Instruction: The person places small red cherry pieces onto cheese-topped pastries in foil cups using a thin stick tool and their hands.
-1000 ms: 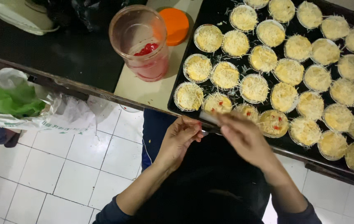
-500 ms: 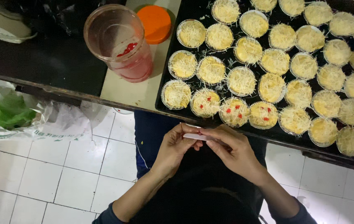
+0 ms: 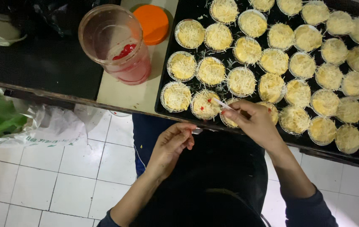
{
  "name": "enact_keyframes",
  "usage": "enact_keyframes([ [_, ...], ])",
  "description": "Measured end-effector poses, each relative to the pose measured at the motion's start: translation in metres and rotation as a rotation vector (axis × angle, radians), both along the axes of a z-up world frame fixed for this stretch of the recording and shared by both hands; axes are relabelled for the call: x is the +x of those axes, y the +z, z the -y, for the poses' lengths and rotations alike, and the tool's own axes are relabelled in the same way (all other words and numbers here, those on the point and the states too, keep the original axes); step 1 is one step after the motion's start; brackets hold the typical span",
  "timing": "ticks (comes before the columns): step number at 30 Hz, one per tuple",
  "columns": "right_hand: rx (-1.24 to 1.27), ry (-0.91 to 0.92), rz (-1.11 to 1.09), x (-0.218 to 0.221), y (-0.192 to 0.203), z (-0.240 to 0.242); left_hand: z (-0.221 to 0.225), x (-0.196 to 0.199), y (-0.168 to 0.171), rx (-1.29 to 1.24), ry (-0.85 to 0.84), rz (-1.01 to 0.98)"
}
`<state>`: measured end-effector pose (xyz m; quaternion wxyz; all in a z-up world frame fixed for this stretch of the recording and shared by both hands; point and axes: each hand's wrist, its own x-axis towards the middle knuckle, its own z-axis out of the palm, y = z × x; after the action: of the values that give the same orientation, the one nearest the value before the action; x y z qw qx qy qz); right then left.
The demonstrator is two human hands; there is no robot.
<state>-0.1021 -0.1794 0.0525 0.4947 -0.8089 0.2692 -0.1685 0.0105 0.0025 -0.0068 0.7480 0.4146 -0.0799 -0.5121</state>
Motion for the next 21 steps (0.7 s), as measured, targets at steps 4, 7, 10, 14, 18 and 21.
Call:
enact_keyframes([
  [4,-0.156,0.074,-0.023,0.004,-0.017,0.006,-0.003,0.004,-0.004,0.01,0.052,-0.03],
  [7,-0.321,0.087,-0.092,0.004,-0.026,0.008,-0.004,0.005,-0.006,0.02,0.063,-0.044],
  [10,-0.472,0.12,-0.105,0.011,-0.024,0.003,-0.003,0.004,-0.01,0.018,0.073,-0.064],
  [14,-0.696,0.1,-0.209,0.013,-0.028,-0.001,-0.003,0.001,-0.014,0.049,0.102,-0.072],
  [18,-0.628,0.113,-0.218,0.016,-0.023,-0.003,0.002,-0.001,-0.009,0.083,0.106,-0.041],
  [21,-0.43,0.15,-0.052,0.013,-0.015,0.005,0.007,-0.002,0.0,0.054,0.099,-0.045],
])
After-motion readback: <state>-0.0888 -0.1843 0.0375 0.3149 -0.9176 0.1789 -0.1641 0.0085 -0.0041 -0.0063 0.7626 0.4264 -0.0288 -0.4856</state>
